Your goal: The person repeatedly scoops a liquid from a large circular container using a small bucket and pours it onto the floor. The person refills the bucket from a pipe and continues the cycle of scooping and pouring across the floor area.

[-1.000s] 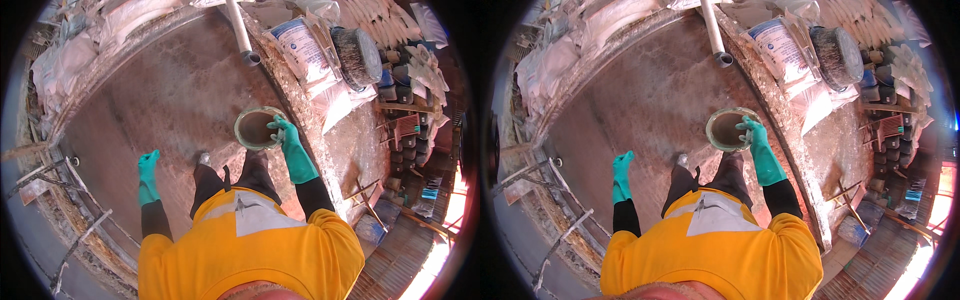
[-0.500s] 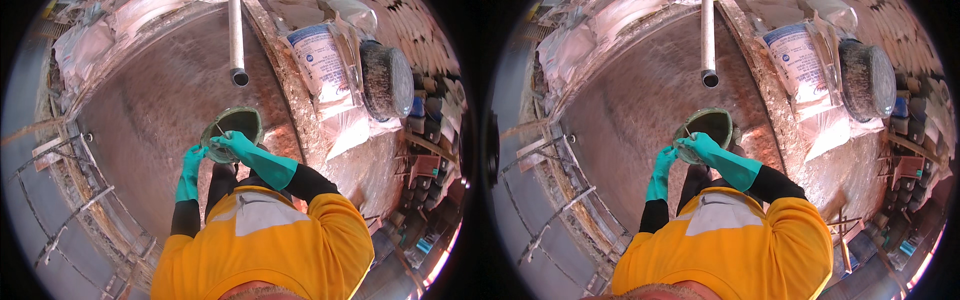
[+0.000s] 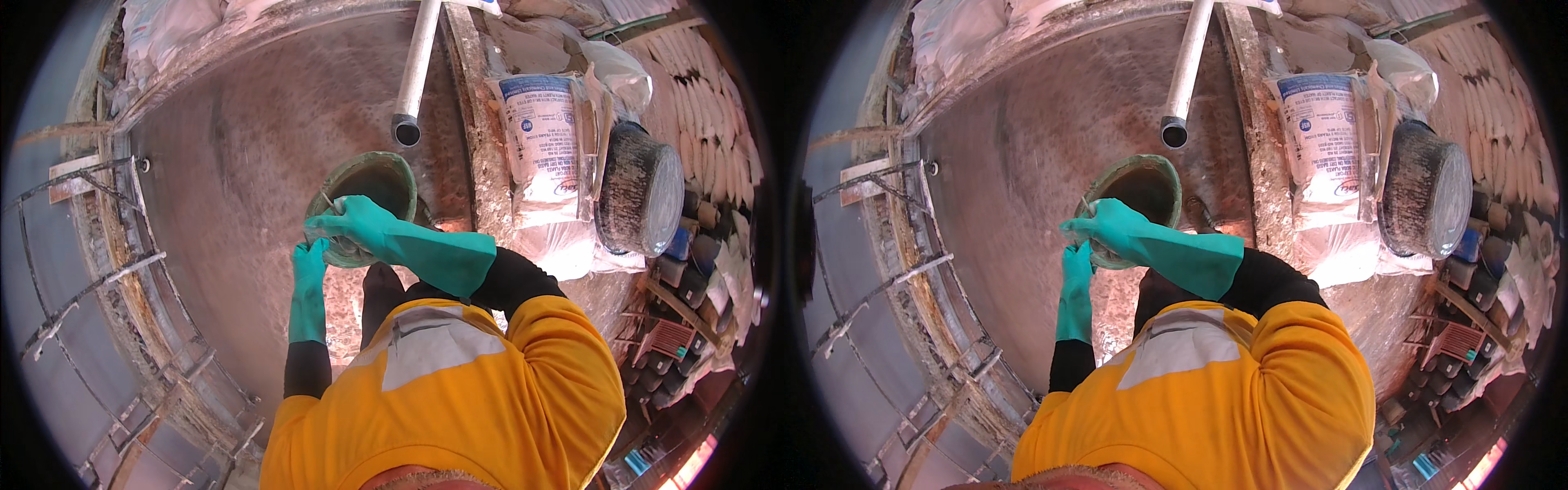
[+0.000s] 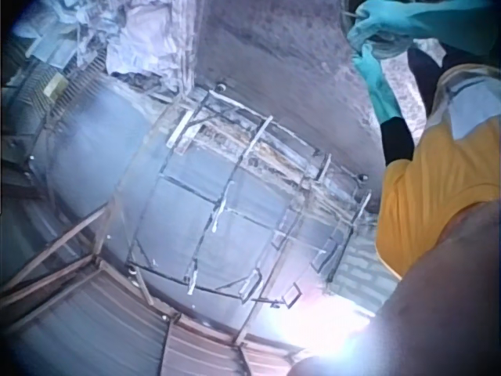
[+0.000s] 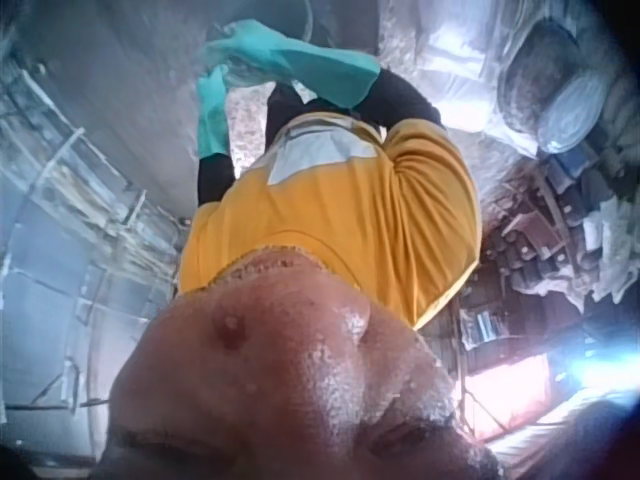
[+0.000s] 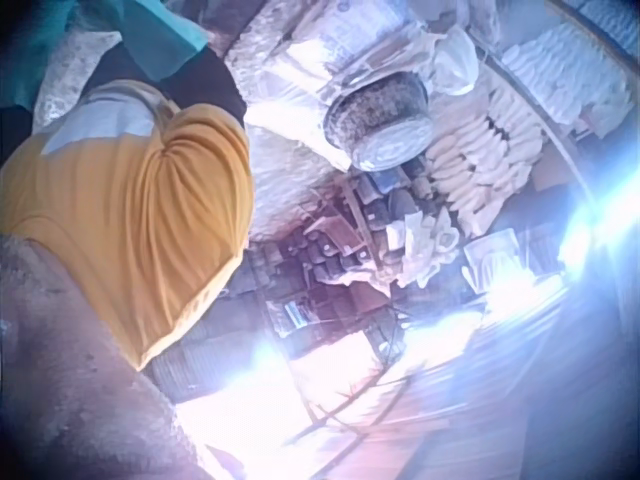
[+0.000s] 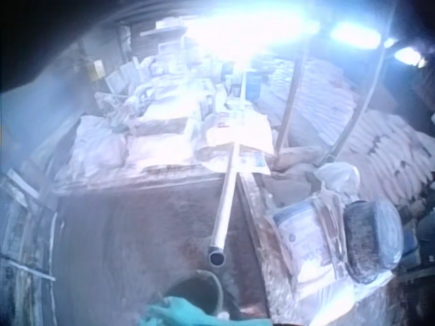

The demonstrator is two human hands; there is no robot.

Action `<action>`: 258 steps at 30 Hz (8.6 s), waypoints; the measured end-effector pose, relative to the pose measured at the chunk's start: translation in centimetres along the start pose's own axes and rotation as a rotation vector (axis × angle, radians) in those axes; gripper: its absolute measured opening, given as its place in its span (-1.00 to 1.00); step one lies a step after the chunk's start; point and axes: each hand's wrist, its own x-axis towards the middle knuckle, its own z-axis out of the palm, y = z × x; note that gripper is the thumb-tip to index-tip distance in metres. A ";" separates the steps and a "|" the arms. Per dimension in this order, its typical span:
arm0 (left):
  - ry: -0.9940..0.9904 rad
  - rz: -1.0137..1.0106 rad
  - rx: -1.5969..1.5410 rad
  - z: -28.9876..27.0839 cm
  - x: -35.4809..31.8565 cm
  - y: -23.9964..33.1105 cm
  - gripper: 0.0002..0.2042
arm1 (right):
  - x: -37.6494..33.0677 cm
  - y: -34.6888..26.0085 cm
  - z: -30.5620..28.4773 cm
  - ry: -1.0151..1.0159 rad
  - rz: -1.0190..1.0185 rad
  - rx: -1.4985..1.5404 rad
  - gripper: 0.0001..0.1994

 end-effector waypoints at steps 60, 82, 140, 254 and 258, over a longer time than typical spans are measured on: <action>0.148 0.195 -0.148 6.6 -8.5 11.3 -0.73 | -4.2 -10.4 -12.4 -0.279 -0.006 -0.168 -0.47; 0.153 0.188 -0.081 7.2 -11.4 14.9 -0.75 | -5.0 -10.9 -12.6 -0.306 -0.039 -0.119 -0.47; 0.240 0.271 0.120 10.7 -15.1 22.9 -0.72 | -6.6 -11.2 -15.7 -0.243 -0.163 0.020 -0.50; 0.821 -0.758 -0.915 -38.7 -34.2 -58.0 -0.64 | 22.1 23.7 36.1 0.380 0.164 -0.209 -0.57; 0.998 -0.697 -0.805 -47.6 -32.9 -55.9 -0.60 | 29.5 24.9 30.8 0.251 0.091 -0.196 -0.59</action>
